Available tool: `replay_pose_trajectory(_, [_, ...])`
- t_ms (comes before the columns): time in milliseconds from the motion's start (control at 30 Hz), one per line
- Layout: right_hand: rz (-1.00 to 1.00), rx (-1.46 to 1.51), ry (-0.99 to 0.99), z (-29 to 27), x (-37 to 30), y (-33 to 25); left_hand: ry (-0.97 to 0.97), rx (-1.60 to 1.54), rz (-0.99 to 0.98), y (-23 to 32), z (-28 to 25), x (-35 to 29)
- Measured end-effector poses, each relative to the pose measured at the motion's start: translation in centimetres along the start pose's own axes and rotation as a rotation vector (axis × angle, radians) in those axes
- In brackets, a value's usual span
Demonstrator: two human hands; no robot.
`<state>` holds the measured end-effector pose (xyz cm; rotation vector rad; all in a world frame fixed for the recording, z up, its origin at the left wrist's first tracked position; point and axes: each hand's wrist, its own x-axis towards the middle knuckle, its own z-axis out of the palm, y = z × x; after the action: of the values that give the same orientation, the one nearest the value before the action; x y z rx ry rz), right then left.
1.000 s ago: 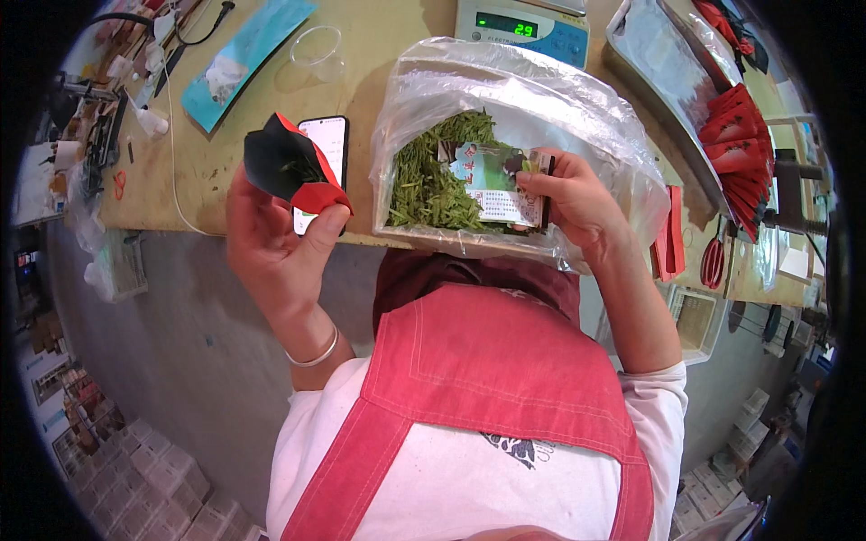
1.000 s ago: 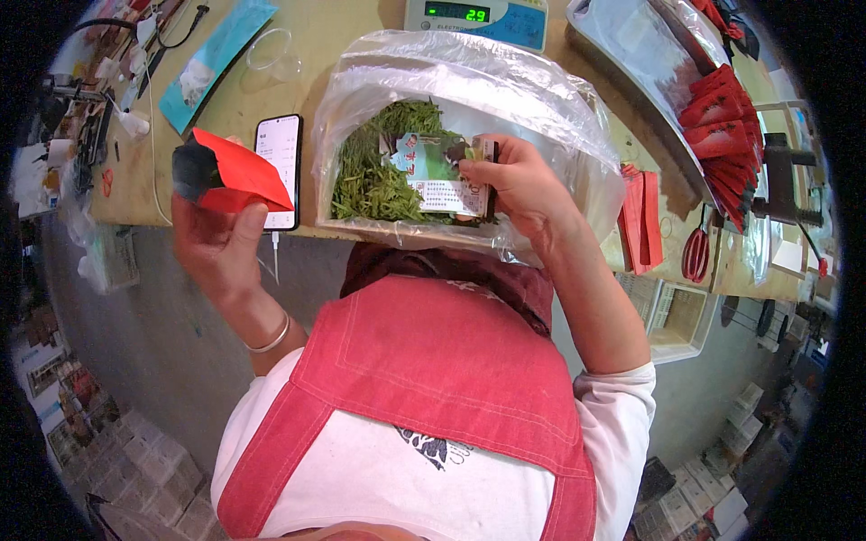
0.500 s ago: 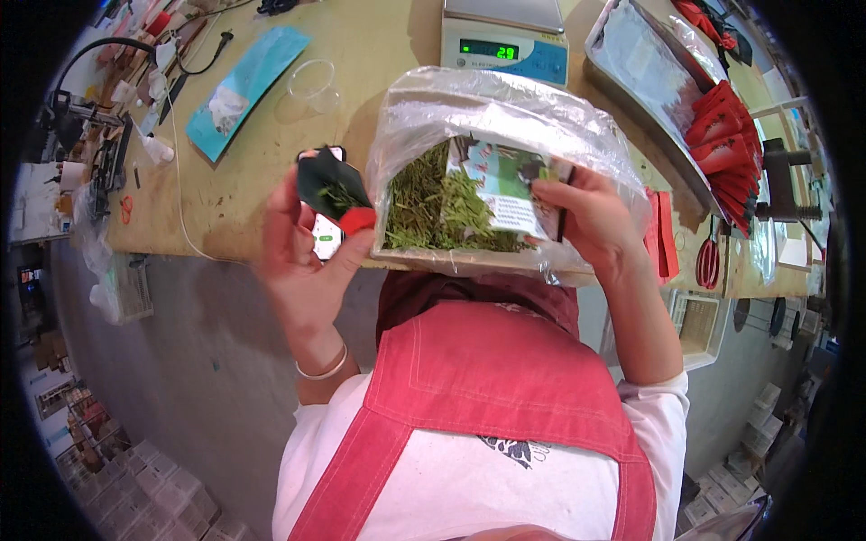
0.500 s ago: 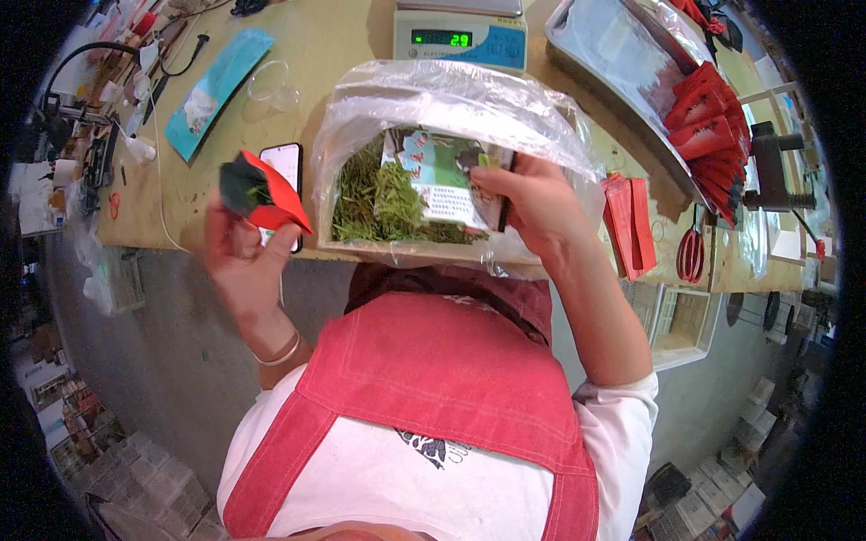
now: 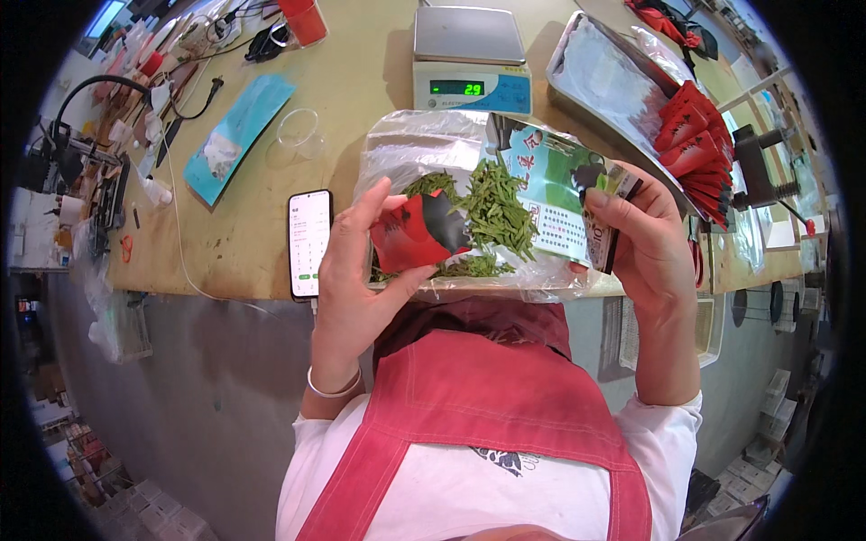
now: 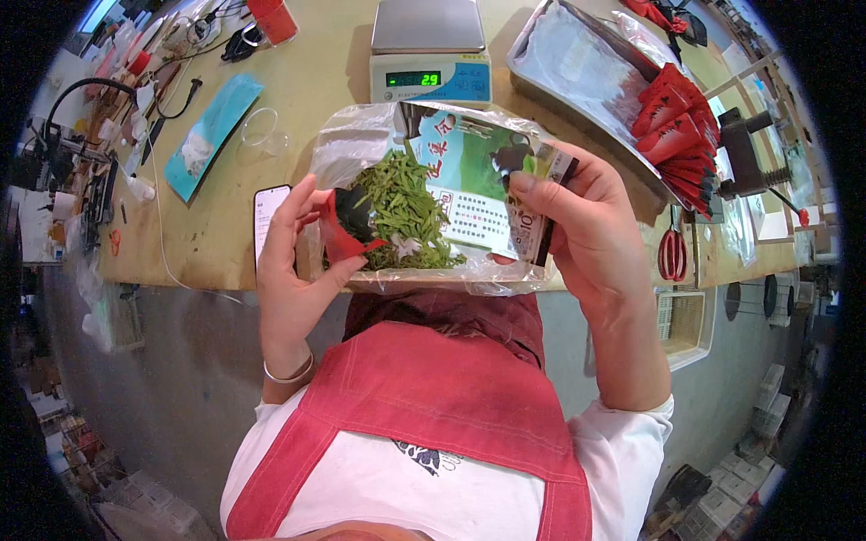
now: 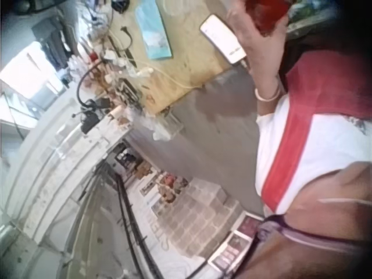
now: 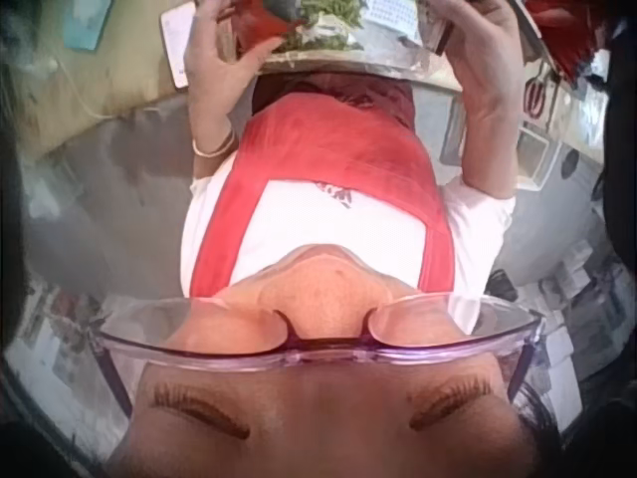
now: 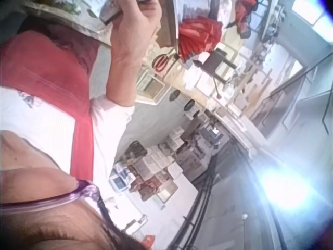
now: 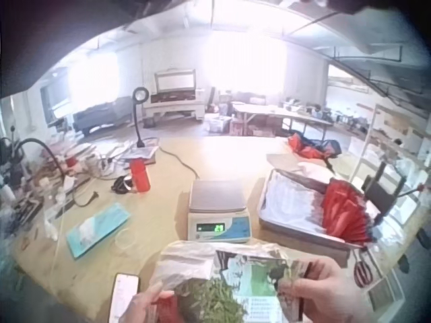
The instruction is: The person scoops dried green vegetables from a large plastic bag into small red packets. They weigh each filled packet on a digital scale, adjust the contents to reach a target weight, and place the packets on a tray. The process is repeated for multiple packets.
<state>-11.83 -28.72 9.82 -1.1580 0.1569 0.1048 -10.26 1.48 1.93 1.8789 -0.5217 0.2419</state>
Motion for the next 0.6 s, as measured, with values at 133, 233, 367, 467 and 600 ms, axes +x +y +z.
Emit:
replay_pose_trajectory(133, [-0.108,-0.122,-0.024,0.4,0.3,-0.5,-0.023,0.022,-0.021,0.8,1.0,0.6])
replay_pose_trajectory(233, [-0.182,-0.238,-0.001,0.5,0.2,-0.6,-0.028,-0.005,-0.064,1.1,1.6,0.8])
replay_pose_trajectory(367, [-0.348,-0.497,0.043,2.3,-0.1,-0.4,-0.024,-0.027,-0.117,1.6,2.0,0.8])
replay_pose_trajectory(467, [-0.472,-0.639,0.039,3.2,-0.8,-0.7,-0.021,-0.024,-0.091,0.8,2.4,0.7])
replay_pose_trajectory(600, [-0.553,-0.732,0.062,3.7,-2.2,-1.1,-0.016,-0.091,-0.100,0.4,2.8,0.9])
